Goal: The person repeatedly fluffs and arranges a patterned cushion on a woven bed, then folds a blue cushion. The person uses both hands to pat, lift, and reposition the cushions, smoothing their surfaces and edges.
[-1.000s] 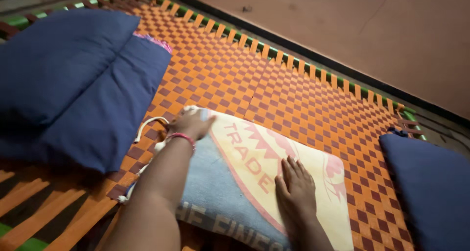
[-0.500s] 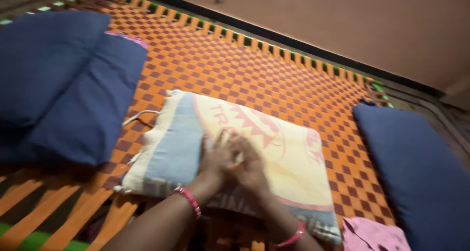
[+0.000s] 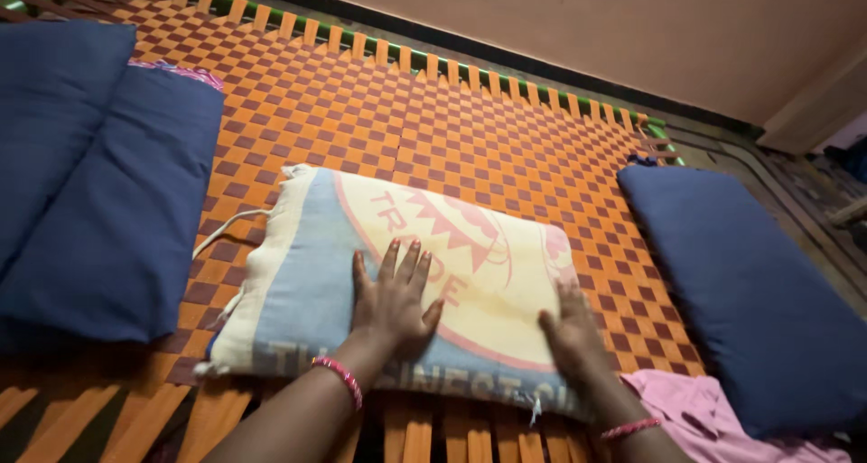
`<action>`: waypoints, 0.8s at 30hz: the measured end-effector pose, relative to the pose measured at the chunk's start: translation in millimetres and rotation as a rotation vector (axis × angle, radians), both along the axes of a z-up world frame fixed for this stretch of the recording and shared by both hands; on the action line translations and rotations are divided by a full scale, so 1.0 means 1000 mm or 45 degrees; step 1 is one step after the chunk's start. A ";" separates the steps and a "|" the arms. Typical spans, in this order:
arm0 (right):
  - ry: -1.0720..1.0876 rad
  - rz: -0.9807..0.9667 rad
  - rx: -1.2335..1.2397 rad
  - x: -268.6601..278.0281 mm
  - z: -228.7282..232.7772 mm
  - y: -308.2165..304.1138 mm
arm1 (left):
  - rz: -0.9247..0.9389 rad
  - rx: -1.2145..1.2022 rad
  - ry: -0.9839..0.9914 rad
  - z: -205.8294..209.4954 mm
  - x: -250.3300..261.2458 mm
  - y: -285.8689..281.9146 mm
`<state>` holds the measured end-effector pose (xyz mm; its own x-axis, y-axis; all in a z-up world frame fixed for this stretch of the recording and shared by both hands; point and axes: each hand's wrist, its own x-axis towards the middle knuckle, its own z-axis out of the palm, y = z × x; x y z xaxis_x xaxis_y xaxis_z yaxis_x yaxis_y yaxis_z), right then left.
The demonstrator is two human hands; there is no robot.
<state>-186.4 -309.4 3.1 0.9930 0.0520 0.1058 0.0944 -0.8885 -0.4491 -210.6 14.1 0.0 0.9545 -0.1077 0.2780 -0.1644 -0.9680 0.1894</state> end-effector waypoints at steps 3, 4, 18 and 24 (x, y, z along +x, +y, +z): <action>0.062 -0.120 0.284 -0.005 0.002 -0.018 | -0.063 -0.023 -0.106 0.008 0.014 0.009; 0.064 -0.142 0.328 -0.004 -0.002 -0.023 | -0.003 0.028 -0.133 0.009 0.020 0.011; 0.812 -0.171 1.892 -0.017 -0.012 -0.036 | 0.585 -0.618 -0.571 -0.119 0.002 0.084; 0.218 0.470 1.831 -0.058 0.033 -0.017 | 0.416 -0.737 -0.796 -0.122 0.015 0.096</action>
<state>-244.3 -326.0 35.9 0.9528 0.2515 0.1699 0.0663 0.3738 -0.9251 -195.1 110.1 -122.3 0.5700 0.4591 0.6814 -0.1345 -0.7660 0.6286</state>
